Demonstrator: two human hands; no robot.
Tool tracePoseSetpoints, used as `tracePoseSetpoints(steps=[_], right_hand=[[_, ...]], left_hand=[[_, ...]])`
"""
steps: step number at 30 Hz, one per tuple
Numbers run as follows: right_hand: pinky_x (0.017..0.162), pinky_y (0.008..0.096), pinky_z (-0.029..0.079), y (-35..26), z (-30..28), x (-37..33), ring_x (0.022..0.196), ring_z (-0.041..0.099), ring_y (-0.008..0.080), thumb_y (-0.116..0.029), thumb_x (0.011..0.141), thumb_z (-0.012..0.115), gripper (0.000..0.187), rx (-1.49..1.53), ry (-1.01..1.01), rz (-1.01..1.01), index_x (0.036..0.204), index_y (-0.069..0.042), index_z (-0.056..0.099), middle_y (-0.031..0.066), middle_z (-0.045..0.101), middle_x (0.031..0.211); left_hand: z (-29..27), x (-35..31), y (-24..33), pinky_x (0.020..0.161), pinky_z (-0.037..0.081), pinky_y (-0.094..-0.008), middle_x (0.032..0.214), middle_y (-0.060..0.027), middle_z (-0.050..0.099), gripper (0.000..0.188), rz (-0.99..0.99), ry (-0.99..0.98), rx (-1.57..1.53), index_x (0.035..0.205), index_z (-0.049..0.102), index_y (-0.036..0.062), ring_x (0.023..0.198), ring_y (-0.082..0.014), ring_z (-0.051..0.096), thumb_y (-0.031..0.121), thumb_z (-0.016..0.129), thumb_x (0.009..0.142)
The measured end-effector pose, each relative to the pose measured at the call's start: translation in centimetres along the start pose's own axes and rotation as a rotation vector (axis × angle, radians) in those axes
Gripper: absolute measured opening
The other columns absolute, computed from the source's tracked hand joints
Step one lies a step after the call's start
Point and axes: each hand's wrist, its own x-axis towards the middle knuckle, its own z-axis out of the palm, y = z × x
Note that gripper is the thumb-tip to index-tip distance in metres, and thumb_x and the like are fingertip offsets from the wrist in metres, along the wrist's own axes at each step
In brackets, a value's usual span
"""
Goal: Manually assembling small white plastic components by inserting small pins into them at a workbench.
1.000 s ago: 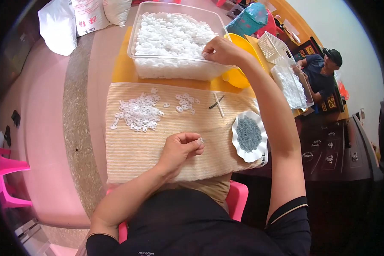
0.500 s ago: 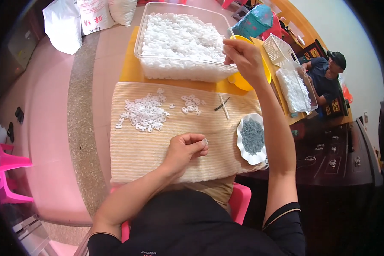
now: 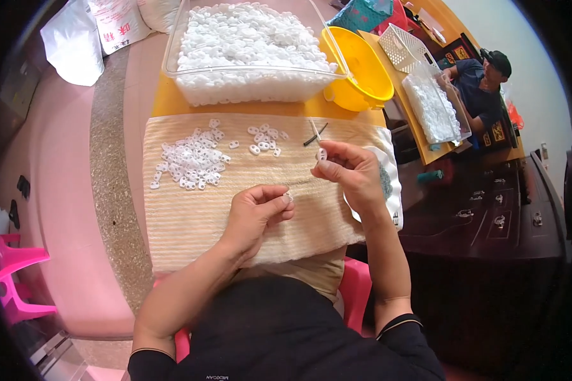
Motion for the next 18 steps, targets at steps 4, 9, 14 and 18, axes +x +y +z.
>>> tracePoseSetpoints(steps=[4,9,14,18], right_hand=[[0.075,0.03,0.058,1.4,-0.1,-1.0,0.079,0.066,0.0158,0.003,0.082,0.067,0.03,0.037,0.031,0.038,0.112,0.003,0.062,0.0064,0.065,0.088],[0.072,0.0305,0.058,3.3,-1.0,-1.6,0.078,0.066,0.0164,0.002,0.083,0.067,0.031,0.039,-0.048,0.038,0.114,0.004,0.061,0.0082,0.064,0.088],[0.071,0.0304,0.058,4.3,-0.7,-2.2,0.077,0.066,0.0163,0.0,0.083,0.067,0.032,0.061,-0.065,0.058,0.114,0.005,0.06,0.0088,0.065,0.088],[0.072,0.0298,0.057,4.5,-0.4,-2.4,0.077,0.066,0.0162,0.0,0.083,0.068,0.033,0.059,-0.067,0.08,0.114,0.005,0.06,0.0088,0.066,0.089]], left_hand=[[-0.1,0.0,-0.1,0.074,0.057,-0.0285,0.089,-0.0112,0.064,0.017,0.011,0.003,-0.007,0.103,0.06,-0.0027,0.08,-0.0175,0.065,0.002,0.063,0.088],[0.2,-0.1,0.0,0.074,0.056,-0.0281,0.088,-0.0113,0.064,0.017,0.009,0.026,-0.009,0.103,0.059,-0.0046,0.08,-0.0165,0.064,0.003,0.063,0.088],[0.2,-0.1,0.1,0.074,0.056,-0.028,0.088,-0.0113,0.064,0.018,-0.003,0.044,0.002,0.103,0.059,-0.0051,0.08,-0.0165,0.064,0.003,0.064,0.087],[0.2,-0.1,0.2,0.072,0.057,-0.0281,0.089,-0.0098,0.064,0.017,-0.02,0.043,-0.01,0.103,0.06,-0.0027,0.08,-0.0175,0.065,0.002,0.064,0.087]])
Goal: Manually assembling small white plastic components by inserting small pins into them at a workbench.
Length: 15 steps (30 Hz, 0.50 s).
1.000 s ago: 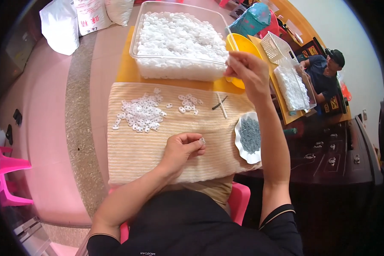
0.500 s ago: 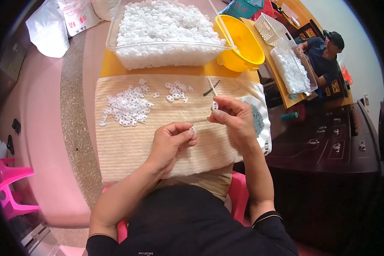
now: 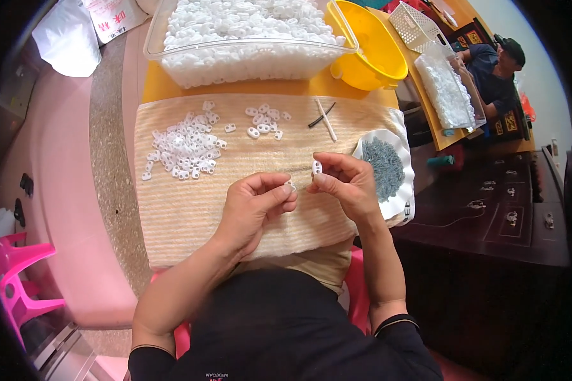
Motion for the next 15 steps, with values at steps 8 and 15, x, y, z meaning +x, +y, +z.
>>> tracePoseSetpoints(steps=[8,15], right_hand=[[0.073,0.0301,0.056,0.24,0.45,-0.49,0.077,0.065,0.0159,0.0,0.084,0.067,0.032,0.007,-0.044,0.048,0.114,0.005,0.059,0.0084,0.066,0.09],[0.076,0.0315,0.057,0.29,0.65,-0.84,0.082,0.064,0.0157,0.002,0.084,0.066,0.031,0.008,-0.077,0.09,0.114,0.006,0.059,0.0086,0.065,0.091]], left_hand=[[-0.06,0.05,0.07,0.073,0.057,-0.0279,0.088,-0.0103,0.065,0.018,-0.012,0.005,0.023,0.104,0.06,-0.0027,0.079,-0.0164,0.066,0.003,0.064,0.087],[0.11,-0.05,0.14,0.073,0.057,-0.0268,0.088,-0.0101,0.065,0.018,-0.024,0.01,0.032,0.104,0.061,-0.0022,0.078,-0.0153,0.065,0.004,0.064,0.087]])
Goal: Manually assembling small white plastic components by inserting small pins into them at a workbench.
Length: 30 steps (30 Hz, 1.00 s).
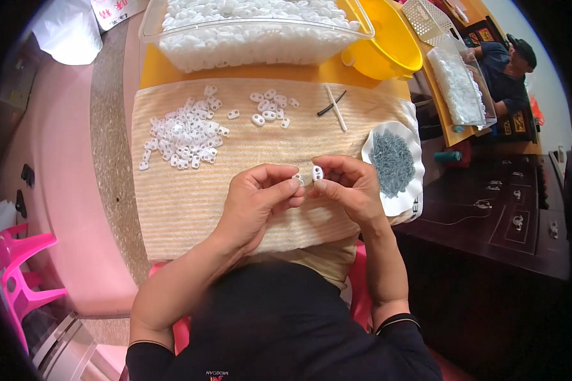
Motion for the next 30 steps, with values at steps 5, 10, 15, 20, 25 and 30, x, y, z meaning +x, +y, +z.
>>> tracePoseSetpoints(steps=[5,10,15,20,25,30], right_hand=[[0.079,0.0321,0.056,0.28,0.17,-0.13,0.085,0.066,0.0183,0.003,0.084,0.064,0.032,0.03,-0.031,0.005,0.115,0.006,0.058,0.0111,0.066,0.094],[0.08,0.0324,0.056,0.28,0.15,-0.21,0.088,0.067,0.0204,0.004,0.085,0.063,0.032,0.021,-0.046,0.006,0.116,0.007,0.057,0.0139,0.067,0.098],[0.08,0.0289,0.054,0.12,0.18,-0.23,0.088,0.066,0.0179,0.003,0.084,0.065,0.033,-0.02,-0.027,0.009,0.116,0.006,0.058,0.0121,0.067,0.097],[0.08,0.0255,0.052,-0.18,0.32,-0.31,0.088,0.064,0.0139,0.001,0.084,0.066,0.033,-0.055,-0.018,0.007,0.116,0.005,0.06,0.0089,0.067,0.097],[0.081,0.0232,0.05,-0.43,0.56,-0.28,0.091,0.062,0.0116,-0.001,0.085,0.066,0.032,-0.119,-0.001,-0.021,0.116,0.005,0.061,0.0065,0.065,0.101],[0.082,0.0232,0.049,0.01,0.43,-0.29,0.091,0.061,0.0115,0.0,0.085,0.066,0.032,-0.146,-0.033,-0.063,0.117,0.005,0.061,0.0062,0.064,0.102]], left_hand=[[-0.05,-0.01,-0.07,0.073,0.057,-0.0263,0.088,-0.0094,0.066,0.018,-0.007,-0.015,-0.004,0.104,0.061,-0.0012,0.077,-0.0145,0.065,0.004,0.064,0.087],[-0.1,0.05,-0.18,0.073,0.057,-0.0264,0.089,-0.0094,0.066,0.017,-0.003,-0.024,0.005,0.103,0.061,-0.0012,0.077,-0.0142,0.065,0.004,0.065,0.087],[-0.17,0.14,-0.26,0.073,0.057,-0.0264,0.089,-0.0094,0.066,0.017,-0.004,-0.026,0.021,0.103,0.061,-0.0012,0.077,-0.0142,0.066,0.005,0.065,0.087],[-0.05,0.08,-0.19,0.072,0.057,-0.0263,0.089,-0.0096,0.066,0.017,0.005,-0.027,0.04,0.103,0.061,-0.0014,0.076,-0.0144,0.066,0.004,0.064,0.087],[-0.07,0.02,-0.2,0.072,0.057,-0.0263,0.088,-0.0098,0.066,0.017,0.008,-0.02,0.033,0.103,0.061,-0.0016,0.076,-0.0147,0.066,0.003,0.064,0.087],[-0.04,0.04,-0.25,0.072,0.057,-0.0261,0.089,-0.01,0.066,0.017,0.007,-0.02,0.021,0.103,0.061,-0.0018,0.076,-0.0146,0.066,0.003,0.064,0.087]])
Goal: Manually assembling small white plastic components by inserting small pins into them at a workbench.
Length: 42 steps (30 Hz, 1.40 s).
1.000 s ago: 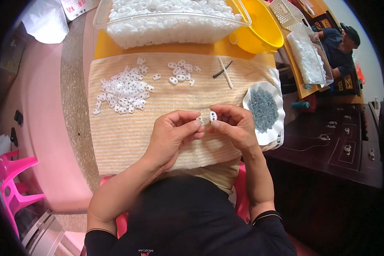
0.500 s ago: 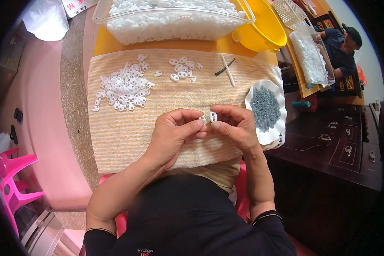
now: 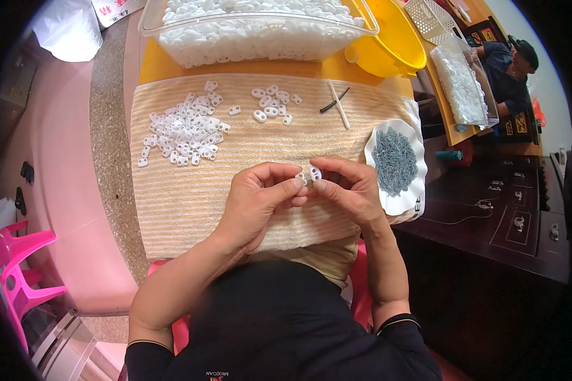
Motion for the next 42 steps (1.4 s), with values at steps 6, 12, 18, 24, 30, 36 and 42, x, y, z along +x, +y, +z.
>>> tracePoseSetpoints(steps=[6,12,18,24,30,36,42], right_hand=[[0.083,0.0241,0.049,0.2,0.04,0.01,0.092,0.061,0.0119,0.002,0.085,0.065,0.033,0.014,-0.019,0.014,0.117,0.004,0.06,0.0069,0.064,0.102],[0.084,0.0248,0.048,0.3,0.29,0.05,0.095,0.061,0.0128,0.003,0.085,0.065,0.032,0.048,-0.049,0.012,0.117,0.004,0.06,0.0076,0.063,0.102],[0.084,0.0251,0.048,0.23,0.38,0.08,0.095,0.061,0.0132,0.003,0.085,0.065,0.032,0.05,-0.057,0.01,0.116,0.005,0.06,0.0079,0.063,0.103],[0.08,0.0232,0.049,0.14,0.47,-0.08,0.089,0.06,0.0091,-0.002,0.085,0.067,0.029,0.068,-0.04,0.015,0.113,0.003,0.062,0.0039,0.064,0.097],[0.082,0.0255,0.05,0.56,0.23,-0.18,0.093,0.062,0.0144,0.003,0.084,0.066,0.032,0.104,-0.059,0.008,0.115,0.005,0.061,0.0087,0.062,0.102],[0.08,0.0257,0.05,0.56,0.17,-0.26,0.091,0.061,0.0148,0.003,0.084,0.066,0.032,0.188,-0.083,-0.033,0.115,0.005,0.06,0.0093,0.062,0.099],[0.078,0.0257,0.05,0.43,0.38,-0.39,0.09,0.061,0.0148,0.003,0.084,0.065,0.033,0.145,-0.09,-0.077,0.117,0.004,0.06,0.0099,0.062,0.1]], left_hand=[[-0.02,0.03,-0.07,0.073,0.057,-0.0258,0.091,-0.0103,0.067,0.017,-0.004,0.004,0.009,0.103,0.062,-0.0019,0.077,-0.0139,0.066,0.003,0.064,0.087],[0.09,0.02,-0.03,0.073,0.056,-0.0253,0.091,-0.009,0.067,0.016,0.007,-0.019,0.025,0.103,0.062,-0.0017,0.078,-0.0125,0.065,0.004,0.064,0.087],[0.02,0.05,-0.12,0.073,0.056,-0.0254,0.091,-0.0085,0.067,0.016,0.014,-0.028,0.03,0.102,0.062,-0.0014,0.078,-0.0122,0.064,0.005,0.064,0.087],[0.01,0.05,-0.08,0.071,0.056,-0.0253,0.089,-0.0087,0.067,0.016,0.008,-0.028,0.04,0.1,0.061,-0.0006,0.076,-0.0125,0.064,0.006,0.066,0.086],[-0.06,0.07,-0.15,0.07,0.056,-0.0254,0.087,-0.0088,0.067,0.016,-0.006,-0.032,0.034,0.099,0.062,-0.0002,0.075,-0.013,0.064,0.005,0.067,0.086],[0.17,-0.01,-0.11,0.069,0.056,-0.0254,0.086,-0.0078,0.066,0.013,-0.044,-0.036,0.009,0.098,0.063,0.0009,0.075,-0.0128,0.064,0.005,0.066,0.086],[0.08,-0.14,-0.39,0.068,0.057,-0.0262,0.087,-0.0074,0.066,0.012,-0.062,-0.045,-0.037,0.097,0.063,0.0025,0.075,-0.0135,0.064,0.006,0.066,0.087]])
